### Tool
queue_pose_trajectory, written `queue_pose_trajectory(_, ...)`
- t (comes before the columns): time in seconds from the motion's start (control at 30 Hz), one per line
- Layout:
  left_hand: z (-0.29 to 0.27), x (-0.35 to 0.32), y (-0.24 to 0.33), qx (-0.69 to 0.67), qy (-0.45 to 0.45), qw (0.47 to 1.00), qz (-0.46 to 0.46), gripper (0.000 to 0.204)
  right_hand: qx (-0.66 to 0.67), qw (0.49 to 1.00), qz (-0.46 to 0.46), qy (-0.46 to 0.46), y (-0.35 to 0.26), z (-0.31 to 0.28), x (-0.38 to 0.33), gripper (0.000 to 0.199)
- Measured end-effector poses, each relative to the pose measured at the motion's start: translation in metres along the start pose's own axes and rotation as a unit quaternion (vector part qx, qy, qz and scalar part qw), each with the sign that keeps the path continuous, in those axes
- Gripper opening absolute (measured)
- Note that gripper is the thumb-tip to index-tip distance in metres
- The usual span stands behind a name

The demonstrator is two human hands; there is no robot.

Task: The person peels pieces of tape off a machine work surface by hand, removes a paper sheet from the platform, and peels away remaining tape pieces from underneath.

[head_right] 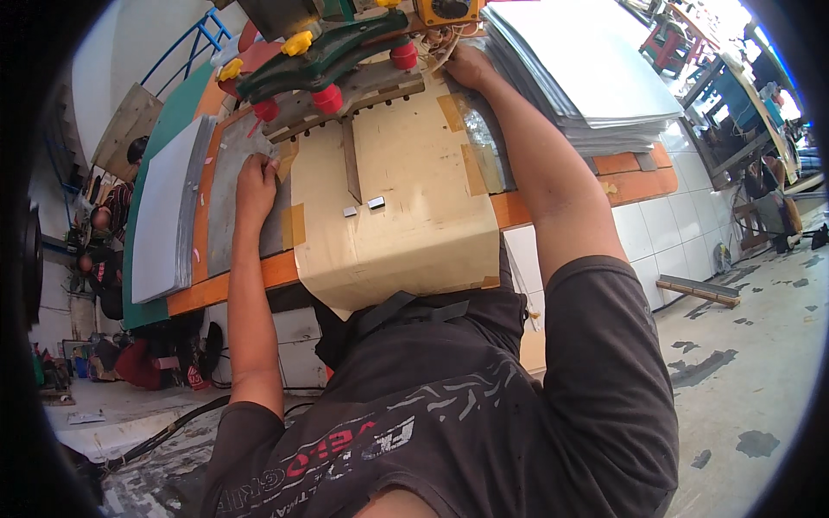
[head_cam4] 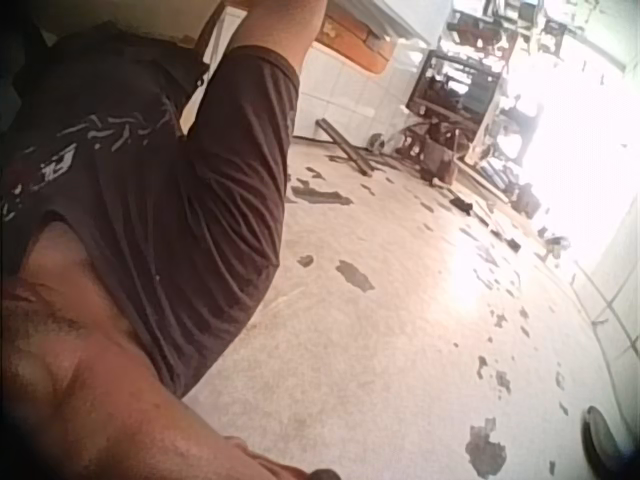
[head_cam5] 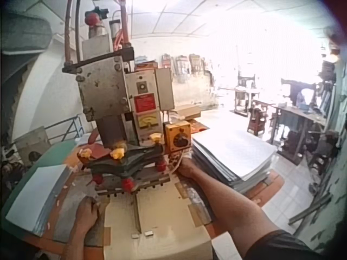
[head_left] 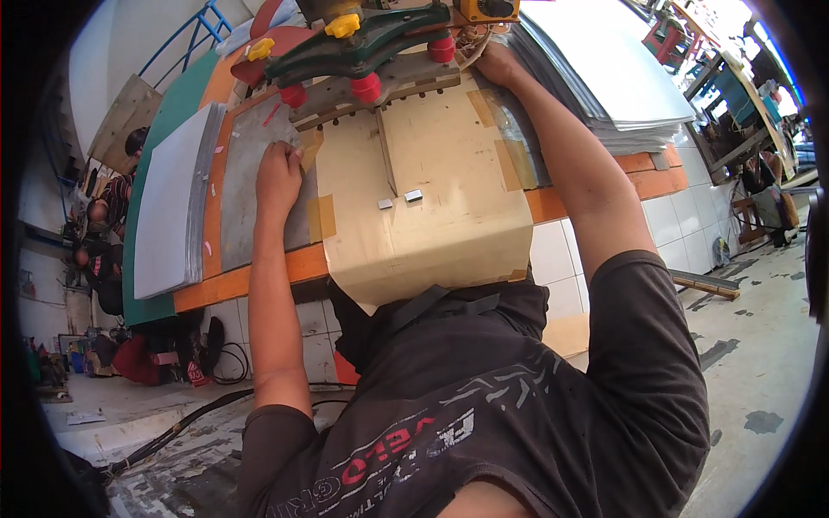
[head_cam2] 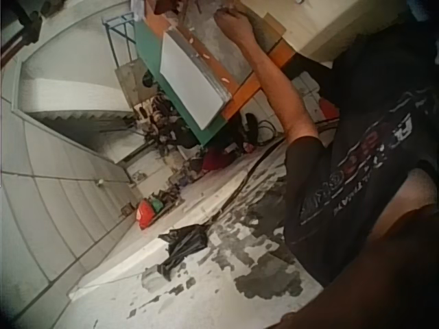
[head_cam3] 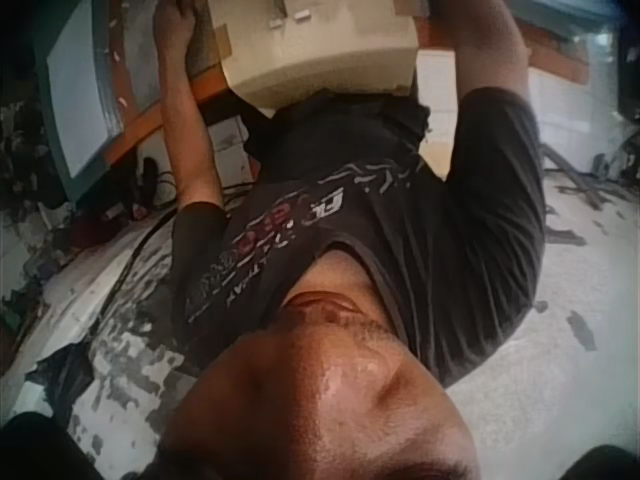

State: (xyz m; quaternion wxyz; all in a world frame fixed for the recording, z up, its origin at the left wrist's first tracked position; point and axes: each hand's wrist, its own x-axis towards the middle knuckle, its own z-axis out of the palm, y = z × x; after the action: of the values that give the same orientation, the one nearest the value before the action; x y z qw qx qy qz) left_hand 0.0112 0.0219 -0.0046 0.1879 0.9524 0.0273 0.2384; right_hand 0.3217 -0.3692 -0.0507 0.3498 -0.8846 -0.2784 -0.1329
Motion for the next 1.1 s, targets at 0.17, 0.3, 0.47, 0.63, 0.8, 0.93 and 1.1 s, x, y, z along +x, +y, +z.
queue_pose_trajectory(0.17, -0.001, -0.002, -0.008, 0.035, 0.025, 0.999, 0.005, 0.023, -0.011, 1.000, 0.002, -0.002, -0.006, 0.004, 0.001, 0.040)
queue_pose_trajectory(0.3, -0.001, 0.005, -0.002, 0.037, 0.034, 0.999, 0.008, 0.023, -0.004, 1.000, -0.004, 0.014, 0.002, -0.002, 0.001, 0.040)
queue_pose_trajectory(0.47, -0.001, 0.005, -0.012, 0.033, 0.050, 0.998, -0.004, 0.024, -0.009, 1.000, -0.009, 0.009, -0.015, -0.002, -0.003, 0.039)
queue_pose_trajectory(0.63, -0.001, 0.003, -0.018, -0.030, 0.058, 0.998, -0.003, 0.024, -0.010, 1.000, 0.000, 0.012, -0.015, -0.001, -0.001, 0.038)
queue_pose_trajectory(0.8, 0.003, 0.008, -0.009, -0.085, 0.077, 0.993, 0.004, 0.026, -0.001, 1.000, -0.006, 0.023, 0.013, 0.001, 0.004, 0.039)
queue_pose_trajectory(0.93, 0.000, -0.002, 0.002, -0.087, 0.032, 0.996, -0.003, 0.026, 0.012, 0.999, -0.015, 0.027, 0.002, 0.007, 0.004, 0.040)
queue_pose_trajectory(1.1, -0.003, -0.001, 0.008, -0.086, 0.014, 0.996, 0.019, 0.022, 0.043, 0.998, -0.007, 0.038, 0.002, 0.002, 0.002, 0.038)
